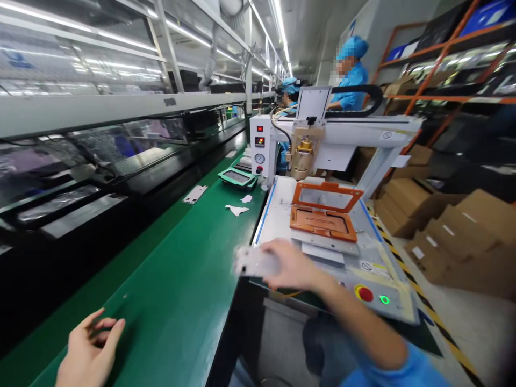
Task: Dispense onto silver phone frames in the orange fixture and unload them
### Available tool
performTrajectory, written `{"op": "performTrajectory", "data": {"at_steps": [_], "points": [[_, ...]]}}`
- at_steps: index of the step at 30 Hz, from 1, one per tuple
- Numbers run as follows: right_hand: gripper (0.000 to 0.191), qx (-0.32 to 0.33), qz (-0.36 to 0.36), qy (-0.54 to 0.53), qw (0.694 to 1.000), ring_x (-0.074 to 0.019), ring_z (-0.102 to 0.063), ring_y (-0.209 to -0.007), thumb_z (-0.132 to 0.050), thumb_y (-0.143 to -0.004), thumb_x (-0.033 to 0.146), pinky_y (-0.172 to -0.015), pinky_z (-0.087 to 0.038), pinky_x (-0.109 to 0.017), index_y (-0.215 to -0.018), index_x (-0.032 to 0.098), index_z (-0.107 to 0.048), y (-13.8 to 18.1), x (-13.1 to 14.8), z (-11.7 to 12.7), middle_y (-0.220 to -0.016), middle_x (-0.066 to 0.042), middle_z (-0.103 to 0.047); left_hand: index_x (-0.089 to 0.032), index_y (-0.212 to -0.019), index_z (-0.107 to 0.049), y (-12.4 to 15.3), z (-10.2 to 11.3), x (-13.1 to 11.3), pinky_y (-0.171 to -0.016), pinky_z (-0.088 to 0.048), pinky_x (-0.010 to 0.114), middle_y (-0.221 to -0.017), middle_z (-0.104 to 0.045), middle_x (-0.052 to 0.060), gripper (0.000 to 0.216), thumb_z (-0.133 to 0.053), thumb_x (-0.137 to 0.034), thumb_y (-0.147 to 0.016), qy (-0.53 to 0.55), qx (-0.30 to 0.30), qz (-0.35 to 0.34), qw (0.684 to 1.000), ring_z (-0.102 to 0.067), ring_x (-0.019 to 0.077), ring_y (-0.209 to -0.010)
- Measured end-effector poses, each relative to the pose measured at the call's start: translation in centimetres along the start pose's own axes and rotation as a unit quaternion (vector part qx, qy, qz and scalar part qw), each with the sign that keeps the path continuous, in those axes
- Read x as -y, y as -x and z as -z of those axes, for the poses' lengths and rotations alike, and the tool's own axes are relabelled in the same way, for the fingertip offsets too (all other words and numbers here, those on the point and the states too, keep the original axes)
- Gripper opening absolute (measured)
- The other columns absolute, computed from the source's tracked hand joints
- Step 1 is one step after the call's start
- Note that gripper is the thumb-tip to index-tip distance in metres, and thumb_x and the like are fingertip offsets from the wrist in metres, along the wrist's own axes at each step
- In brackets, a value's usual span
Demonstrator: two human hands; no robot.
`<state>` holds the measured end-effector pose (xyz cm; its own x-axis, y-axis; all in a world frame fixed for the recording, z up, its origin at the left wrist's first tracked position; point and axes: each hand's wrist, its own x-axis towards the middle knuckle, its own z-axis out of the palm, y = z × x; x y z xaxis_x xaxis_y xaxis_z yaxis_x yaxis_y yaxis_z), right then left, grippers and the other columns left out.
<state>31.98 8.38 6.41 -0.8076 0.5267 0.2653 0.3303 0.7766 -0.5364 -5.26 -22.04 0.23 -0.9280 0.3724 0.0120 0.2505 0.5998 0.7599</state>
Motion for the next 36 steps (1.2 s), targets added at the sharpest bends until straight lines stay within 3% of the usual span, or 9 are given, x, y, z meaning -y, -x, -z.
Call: {"op": "performTrajectory", "data": {"at_steps": [4, 7, 13, 23, 25, 28, 31, 33, 36], "points": [[0.039, -0.049, -0.136, 0.112, 0.983, -0.0227, -0.063, -0.102, -0.074, -0.068, 0.036, -0.090, -0.048, -0.036, -0.098, 0.020, -0.057, 1.5, -8.8, 11.5, -0.120, -0.009, -0.069, -0.028, -0.126, -0.046, 0.1, -3.9, -2.0, -0.071, -0.055, 0.040, -0.101, -0.067, 0.003, 0.077, -0.059, -0.075, -0.066, -0.039, 0.051, -0.115, 0.991, -0.068, 0.0265, -0.084], [0.036, -0.017, -0.204, 0.148, 0.968, -0.0206, -0.064, -0.098, -0.074, -0.068, 0.035, -0.084, -0.048, -0.032, -0.091, 0.021, -0.051, 1.1, -12.2, 14.9, -0.117, -0.007, -0.071, -0.025, -0.128, -0.046, -0.3, -8.0, -5.5, -0.070, -0.054, 0.038, -0.099, -0.066, 0.002, 0.073, -0.054, -0.073, -0.074, -0.030, 0.107, -0.192, 0.975, -0.066, 0.0231, -0.078], [0.037, 0.032, -0.201, 0.203, 0.958, -0.0151, -0.061, -0.081, -0.074, -0.067, 0.035, -0.068, -0.042, -0.025, -0.090, 0.021, -0.050, -0.1, -13.5, 15.1, -0.099, -0.002, -0.070, -0.026, -0.138, -0.041, -1.0, -12.7, -9.8, -0.067, -0.052, 0.035, -0.104, -0.066, 0.000, 0.064, -0.045, -0.066, -0.088, -0.071, 0.179, -0.253, 0.948, -0.064, 0.0181, -0.072], [0.036, 0.097, -0.235, 0.288, 0.923, -0.0187, -0.061, -0.076, -0.075, -0.073, 0.037, -0.064, -0.041, -0.028, -0.095, 0.021, -0.050, -0.6, -12.5, 14.7, -0.089, -0.004, -0.068, -0.029, -0.135, -0.044, -1.1, -12.5, -9.5, -0.067, -0.051, 0.034, -0.102, -0.069, -0.001, 0.057, -0.047, -0.062, -0.089, -0.108, 0.196, -0.256, 0.941, -0.067, 0.0188, -0.072], [0.033, 0.093, -0.184, 0.316, 0.926, -0.0220, -0.063, -0.083, -0.075, -0.074, 0.037, -0.071, -0.046, -0.033, -0.091, 0.022, -0.051, -0.8, -12.0, 14.6, -0.095, -0.007, -0.070, -0.028, -0.136, -0.043, -1.2, -12.6, -9.5, -0.068, -0.051, 0.034, -0.101, -0.069, -0.002, 0.057, -0.047, -0.061, -0.089, -0.103, 0.193, -0.253, 0.942, -0.067, 0.0187, -0.073], [0.023, -0.032, -0.055, 0.332, 0.941, -0.0275, -0.062, -0.109, -0.068, -0.081, 0.037, -0.094, -0.049, -0.043, -0.093, 0.020, -0.057, -1.8, -11.4, 15.4, -0.118, -0.013, -0.070, -0.027, -0.136, -0.043, -1.4, -12.6, -9.3, -0.067, -0.051, 0.034, -0.100, -0.068, -0.002, 0.057, -0.047, -0.060, -0.089, -0.086, 0.197, -0.253, 0.943, -0.066, 0.0184, -0.072], [0.039, -0.228, -0.107, 0.313, 0.916, -0.0305, -0.060, -0.120, -0.063, -0.086, 0.036, -0.105, -0.046, -0.049, -0.118, 0.016, -0.061, -2.5, -11.4, 16.2, -0.131, -0.016, -0.067, -0.026, -0.134, -0.043, -1.4, -12.4, -9.2, -0.067, -0.051, 0.034, -0.099, -0.067, -0.001, 0.058, -0.048, -0.059, -0.087, -0.060, 0.198, -0.258, 0.944, -0.064, 0.0180, -0.070], [0.041, -0.248, -0.183, 0.294, 0.905, -0.0293, -0.065, -0.112, -0.058, -0.089, 0.035, -0.099, -0.051, -0.048, -0.124, 0.016, -0.063, -1.9, -11.4, 16.0, -0.125, -0.014, -0.071, -0.026, -0.132, -0.043, -1.4, -12.3, -9.2, -0.069, -0.052, 0.034, -0.099, -0.067, 0.000, 0.057, -0.048, -0.059, -0.086, -0.039, 0.199, -0.261, 0.944, -0.063, 0.0179, -0.071], [0.033, -0.177, -0.189, 0.292, 0.921, -0.0263, -0.070, -0.105, -0.049, -0.096, 0.036, -0.093, -0.055, -0.045, -0.115, 0.021, -0.072, 1.7, -11.0, 13.9, -0.117, -0.008, -0.075, -0.025, -0.131, -0.043, -1.4, -12.2, -9.1, -0.070, -0.053, 0.034, -0.100, -0.067, 0.000, 0.057, -0.048, -0.059, -0.086, -0.028, 0.202, -0.264, 0.943, -0.064, 0.0181, -0.073]]}}
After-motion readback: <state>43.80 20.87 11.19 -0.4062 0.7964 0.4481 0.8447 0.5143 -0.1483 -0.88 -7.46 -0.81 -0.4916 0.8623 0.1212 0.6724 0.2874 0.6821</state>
